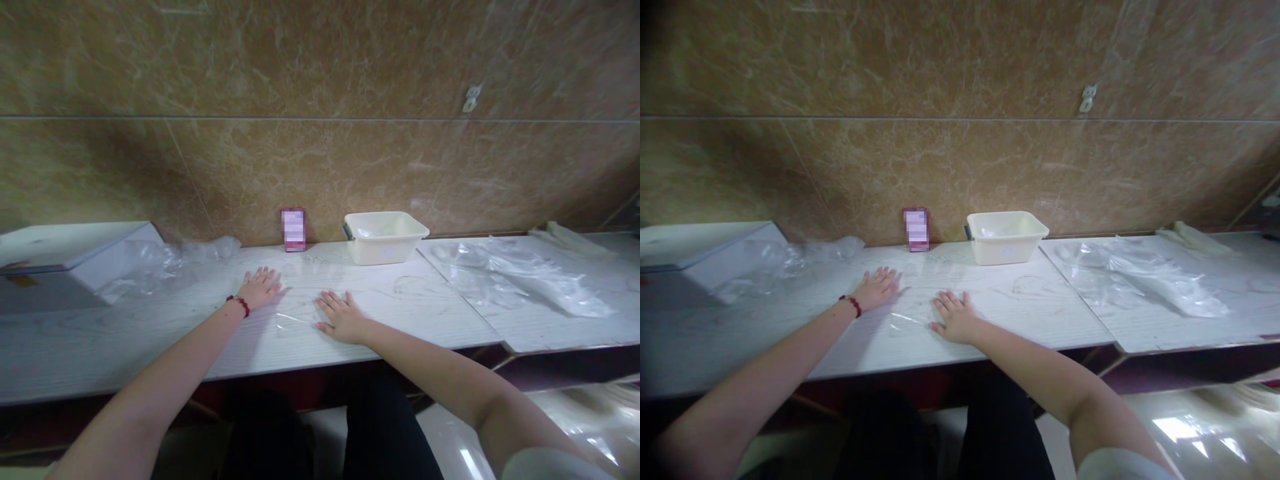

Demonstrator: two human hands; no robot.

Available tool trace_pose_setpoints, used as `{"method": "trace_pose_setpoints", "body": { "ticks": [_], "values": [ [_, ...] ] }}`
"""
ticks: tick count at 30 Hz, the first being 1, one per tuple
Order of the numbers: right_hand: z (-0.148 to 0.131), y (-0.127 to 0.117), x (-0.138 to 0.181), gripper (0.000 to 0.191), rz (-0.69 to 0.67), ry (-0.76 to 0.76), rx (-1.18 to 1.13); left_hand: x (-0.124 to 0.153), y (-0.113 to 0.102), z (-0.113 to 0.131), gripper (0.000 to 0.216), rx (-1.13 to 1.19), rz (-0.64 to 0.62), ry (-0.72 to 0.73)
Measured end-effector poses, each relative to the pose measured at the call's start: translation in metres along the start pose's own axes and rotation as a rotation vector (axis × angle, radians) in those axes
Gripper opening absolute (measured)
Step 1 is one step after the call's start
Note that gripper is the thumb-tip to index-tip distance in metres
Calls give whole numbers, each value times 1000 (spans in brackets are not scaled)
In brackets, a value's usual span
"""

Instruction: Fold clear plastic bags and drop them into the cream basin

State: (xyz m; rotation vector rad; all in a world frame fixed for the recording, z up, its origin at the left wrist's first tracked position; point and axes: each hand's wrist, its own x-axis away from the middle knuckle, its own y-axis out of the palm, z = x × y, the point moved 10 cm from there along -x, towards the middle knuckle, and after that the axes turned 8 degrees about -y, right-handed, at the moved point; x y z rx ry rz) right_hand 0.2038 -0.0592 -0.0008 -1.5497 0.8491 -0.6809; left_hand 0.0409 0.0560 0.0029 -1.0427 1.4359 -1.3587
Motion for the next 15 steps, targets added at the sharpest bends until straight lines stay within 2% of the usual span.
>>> {"method": "trace_pose_setpoints", "body": {
  "ticks": [2,4,6,9,12,15],
  "values": [
    [3,-6,-5,64,8,15,-15,-5,-11,1,60,12,62,2],
    [4,-17,-13,61,51,26,-25,-6,-17,20,56,31,89,95],
    [1,-26,-23,60,98,22,-30,-4,-15,46,53,49,74,203],
    [-11,-23,-33,60,92,-6,-38,-6,-3,71,49,68,12,263],
    [-24,-9,-35,61,39,-33,-37,-12,9,77,50,72,-39,305],
    [-28,3,-33,61,-7,-30,-29,-22,16,69,55,66,-64,321]
  ]
}}
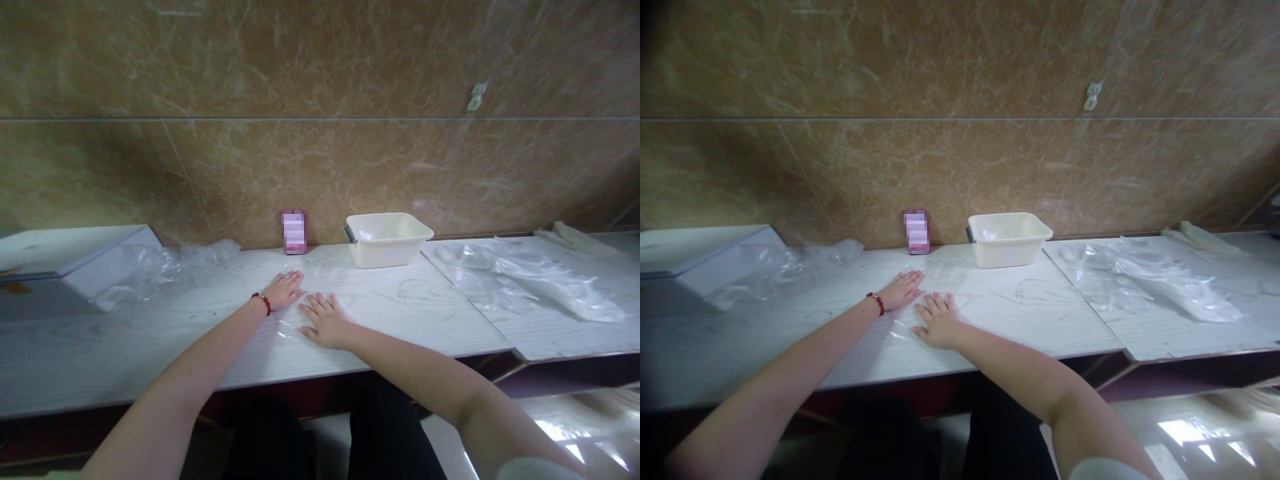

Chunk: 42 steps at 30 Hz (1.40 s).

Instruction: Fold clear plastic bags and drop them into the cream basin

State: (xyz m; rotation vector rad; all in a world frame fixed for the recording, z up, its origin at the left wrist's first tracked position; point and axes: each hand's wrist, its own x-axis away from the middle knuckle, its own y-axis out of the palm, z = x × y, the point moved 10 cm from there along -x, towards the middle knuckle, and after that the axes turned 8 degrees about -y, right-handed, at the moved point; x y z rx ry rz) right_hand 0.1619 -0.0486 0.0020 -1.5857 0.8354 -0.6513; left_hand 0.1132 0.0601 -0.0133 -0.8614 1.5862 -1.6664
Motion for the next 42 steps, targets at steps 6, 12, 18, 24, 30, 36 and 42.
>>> {"method": "trace_pose_setpoints", "body": {
  "ticks": [6,12,18,24,30,36,42],
  "values": [
    [3,4,1,63,-4,11,-14,-17,-13,-38,51,92,-4,-124],
    [5,-11,-7,61,19,4,-65,5,-42,-109,49,168,44,-448],
    [9,-46,-46,36,-6,99,26,40,-22,-131,53,171,-13,-603],
    [1,-29,-65,29,-24,99,-40,39,-12,-117,27,229,24,-596],
    [-3,-12,-68,30,68,-5,-74,40,-21,-111,20,333,70,-587],
    [-6,-13,-70,28,73,-52,-102,44,-20,-100,26,543,77,-600],
    [-10,-16,-72,29,119,-98,-122,41,-5,-86,49,730,37,-471]
  ]
}}
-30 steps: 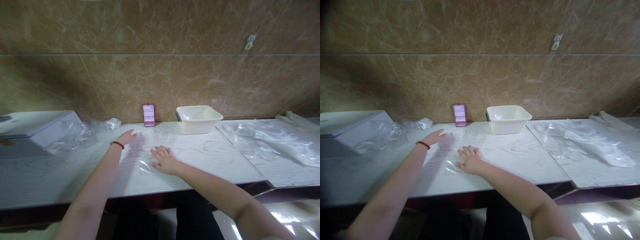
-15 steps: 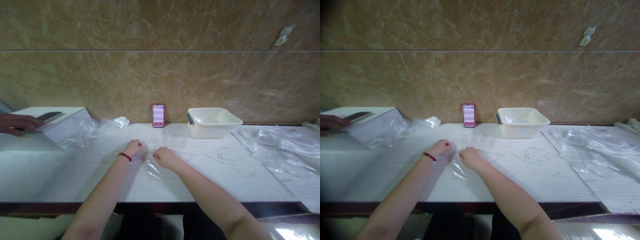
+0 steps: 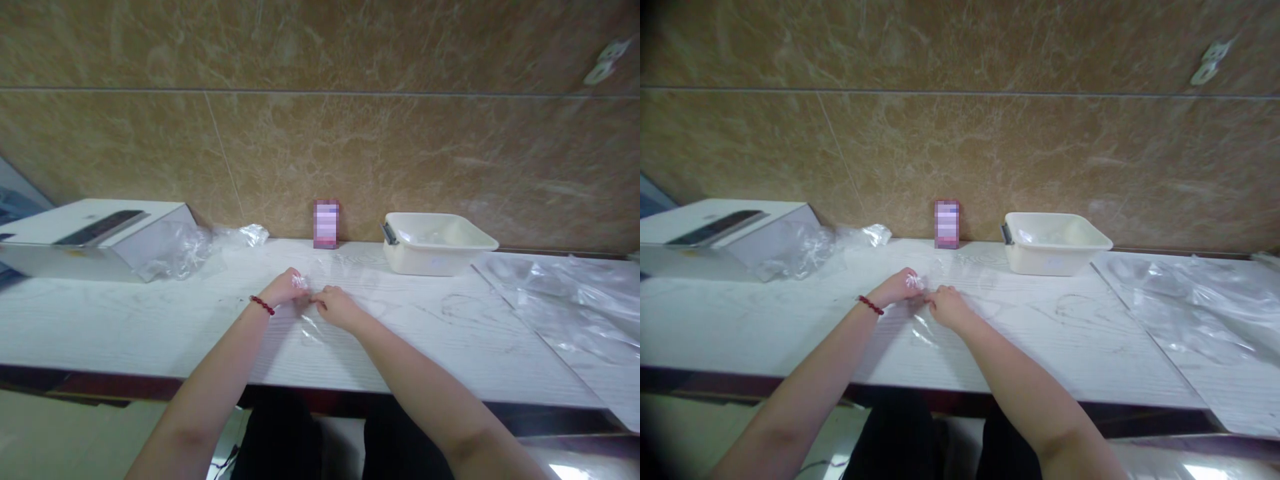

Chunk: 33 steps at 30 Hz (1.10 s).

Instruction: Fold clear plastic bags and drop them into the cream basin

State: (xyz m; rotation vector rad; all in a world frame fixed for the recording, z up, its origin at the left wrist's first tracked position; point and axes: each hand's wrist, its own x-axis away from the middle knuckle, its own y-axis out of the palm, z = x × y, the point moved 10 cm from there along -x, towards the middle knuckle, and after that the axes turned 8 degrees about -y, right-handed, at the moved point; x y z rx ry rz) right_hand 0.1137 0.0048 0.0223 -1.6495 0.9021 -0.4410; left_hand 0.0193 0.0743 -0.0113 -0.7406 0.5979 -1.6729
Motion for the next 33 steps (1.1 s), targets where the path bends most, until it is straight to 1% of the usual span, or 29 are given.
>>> {"method": "trace_pose_setpoints", "body": {
  "ticks": [4,8,12,15,17,18,19,21,23,25,28,29,31,33],
  "values": [
    [7,-2,-2,24,72,45,-60,1,-3,5,39,-71,33,60],
    [25,-13,-1,21,225,129,-155,4,1,10,34,-53,-39,67],
    [44,-21,1,27,325,186,-256,9,10,15,33,72,-126,108],
    [44,-24,0,37,353,129,-309,11,18,16,36,162,-195,127],
    [36,-26,-3,44,349,41,-307,13,21,17,38,182,-225,143],
    [30,-27,-5,44,340,-11,-293,15,22,19,38,190,-244,154],
    [25,-27,-6,41,327,-59,-275,17,23,21,39,198,-263,168],
    [17,-26,-7,28,289,-121,-242,23,23,26,38,219,-308,206],
    [15,-25,-8,18,252,-120,-219,29,21,30,37,227,-329,241],
    [16,-26,-8,16,216,-108,-195,33,14,28,38,169,-273,255],
    [17,-29,-6,17,160,-132,-145,36,4,21,41,-25,-125,258],
    [17,-29,-5,18,143,-142,-126,38,3,19,41,-79,-93,262],
    [20,-30,-2,18,119,-147,-95,40,4,18,40,-140,-59,272],
    [23,-28,2,17,108,-136,-78,41,6,19,39,-152,-39,278]
  ]
}}
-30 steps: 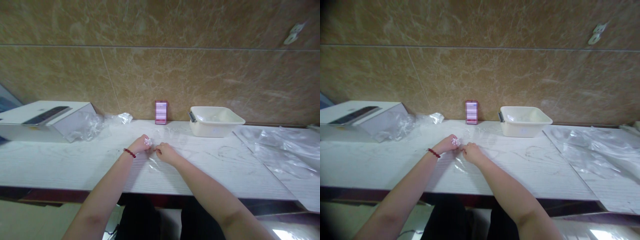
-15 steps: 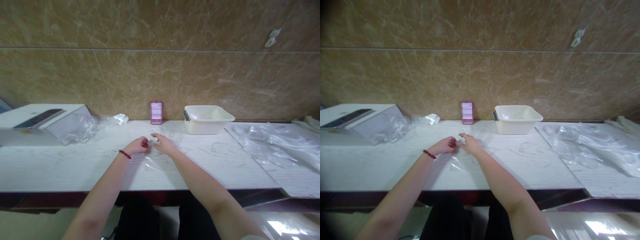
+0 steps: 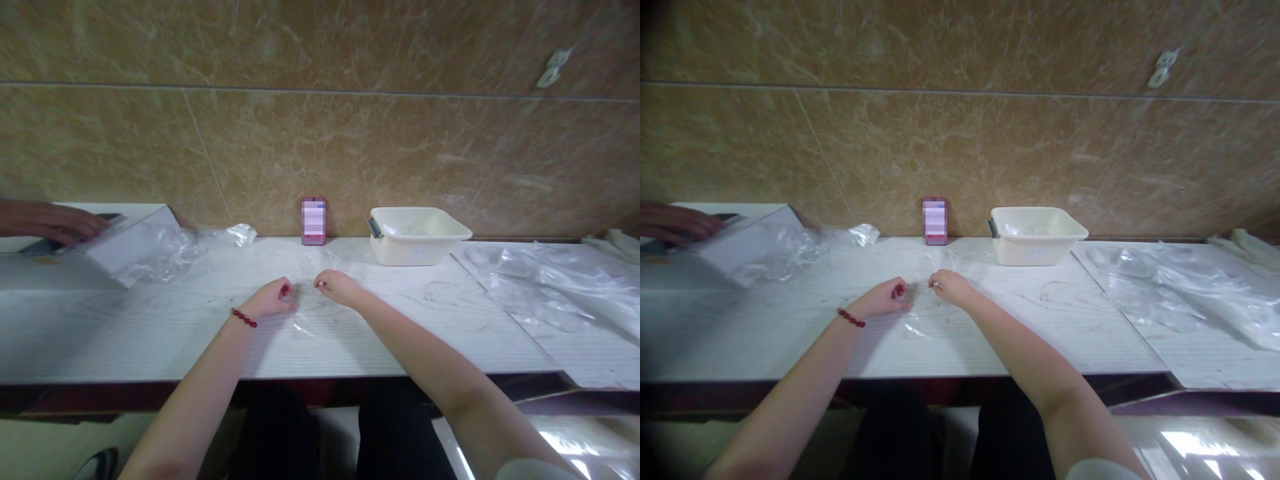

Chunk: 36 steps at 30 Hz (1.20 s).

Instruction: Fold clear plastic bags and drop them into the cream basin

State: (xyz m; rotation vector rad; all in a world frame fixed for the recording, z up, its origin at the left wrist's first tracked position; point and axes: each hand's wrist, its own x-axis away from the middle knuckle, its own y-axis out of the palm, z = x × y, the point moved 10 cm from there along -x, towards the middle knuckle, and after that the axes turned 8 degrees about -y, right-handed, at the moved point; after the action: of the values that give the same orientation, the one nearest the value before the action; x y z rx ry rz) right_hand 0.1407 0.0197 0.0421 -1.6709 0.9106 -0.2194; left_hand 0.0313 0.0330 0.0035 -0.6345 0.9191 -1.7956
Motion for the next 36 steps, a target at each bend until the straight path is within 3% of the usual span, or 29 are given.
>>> {"method": "trace_pose_setpoints", "body": {
  "ticks": [7,14,19,25,30,36],
  "values": [
    [-12,13,2,34,-62,-25,75,-3,4,-2,27,28,19,-38],
    [-15,31,-11,22,-173,-73,276,-1,1,1,29,69,32,-49],
    [-20,17,-14,21,-93,-107,343,-1,0,4,35,-1,65,-62],
    [-20,-5,-6,18,-28,-36,316,2,-1,10,32,-99,94,-38],
    [-19,-1,9,17,-71,-22,297,5,-4,19,38,-56,106,9],
    [-15,7,18,18,-47,-38,196,3,-5,30,28,-87,104,109]
  ]
}}
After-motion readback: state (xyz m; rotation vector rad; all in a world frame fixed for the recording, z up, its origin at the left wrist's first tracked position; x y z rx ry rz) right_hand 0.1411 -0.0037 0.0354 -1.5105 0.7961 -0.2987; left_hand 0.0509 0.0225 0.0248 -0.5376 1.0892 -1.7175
